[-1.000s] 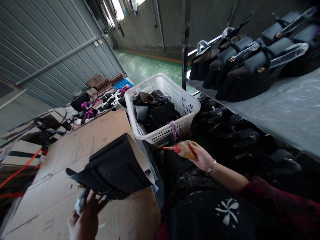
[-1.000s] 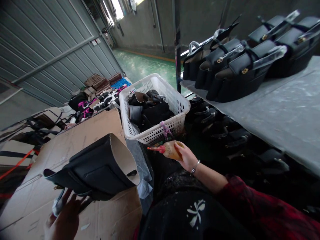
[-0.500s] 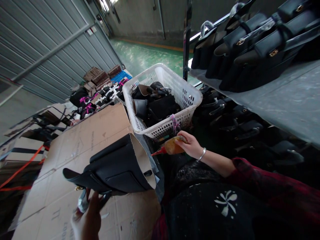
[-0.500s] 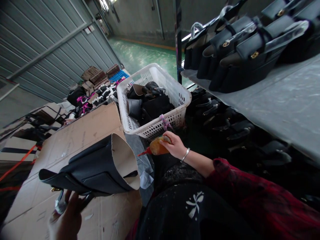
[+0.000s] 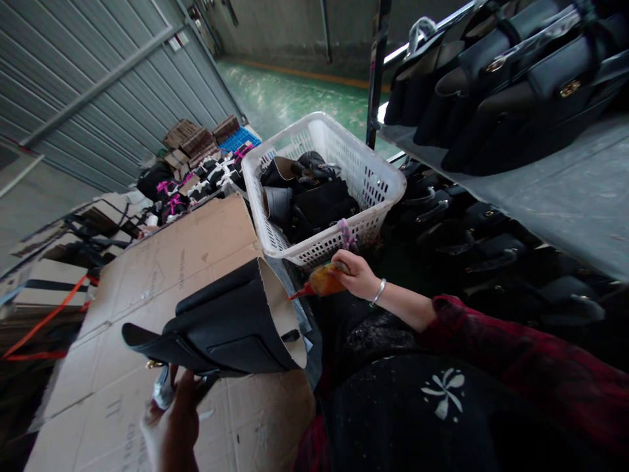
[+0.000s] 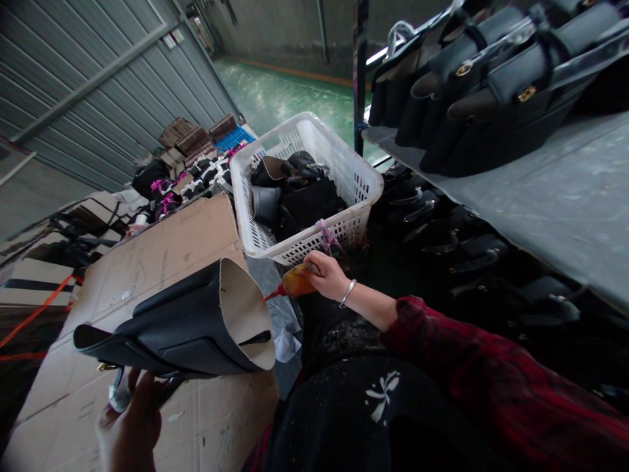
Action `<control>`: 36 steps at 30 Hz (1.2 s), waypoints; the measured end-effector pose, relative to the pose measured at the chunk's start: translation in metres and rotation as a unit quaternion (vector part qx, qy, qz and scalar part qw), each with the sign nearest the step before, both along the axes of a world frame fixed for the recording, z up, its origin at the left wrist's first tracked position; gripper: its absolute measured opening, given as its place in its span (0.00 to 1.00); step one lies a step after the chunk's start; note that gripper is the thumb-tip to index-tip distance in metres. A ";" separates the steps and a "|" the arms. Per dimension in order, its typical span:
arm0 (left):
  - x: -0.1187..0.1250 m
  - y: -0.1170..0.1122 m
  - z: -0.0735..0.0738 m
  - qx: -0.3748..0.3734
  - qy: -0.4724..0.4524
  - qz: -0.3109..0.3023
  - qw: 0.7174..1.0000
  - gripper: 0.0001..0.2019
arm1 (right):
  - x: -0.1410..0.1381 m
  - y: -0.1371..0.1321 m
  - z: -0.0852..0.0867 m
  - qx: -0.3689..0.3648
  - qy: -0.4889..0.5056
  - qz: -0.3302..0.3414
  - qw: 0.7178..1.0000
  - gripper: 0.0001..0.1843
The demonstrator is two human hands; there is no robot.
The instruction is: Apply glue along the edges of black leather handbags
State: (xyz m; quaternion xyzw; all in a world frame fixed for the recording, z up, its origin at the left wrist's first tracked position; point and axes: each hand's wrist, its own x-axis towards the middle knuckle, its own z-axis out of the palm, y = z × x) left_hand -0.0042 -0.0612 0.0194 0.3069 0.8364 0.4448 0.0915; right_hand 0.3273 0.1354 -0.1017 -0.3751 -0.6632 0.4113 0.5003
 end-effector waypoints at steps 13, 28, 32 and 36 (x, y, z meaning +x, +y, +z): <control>0.001 -0.001 -0.001 0.014 -0.049 0.021 0.998 0.21 | 0.010 -0.023 -0.005 -0.118 0.002 0.028 0.993 0.13; -0.003 -0.002 -0.001 -0.020 0.008 0.020 1.000 0.15 | -0.009 -0.015 -0.020 -0.232 0.126 -0.034 0.964 0.21; 0.002 0.000 0.000 -0.013 -0.013 0.038 0.999 0.18 | -0.017 -0.014 -0.029 -0.294 0.159 -0.032 0.942 0.25; 0.004 0.000 -0.002 -0.005 -0.001 0.039 0.999 0.17 | -0.014 -0.023 -0.035 -0.345 0.183 0.004 0.921 0.27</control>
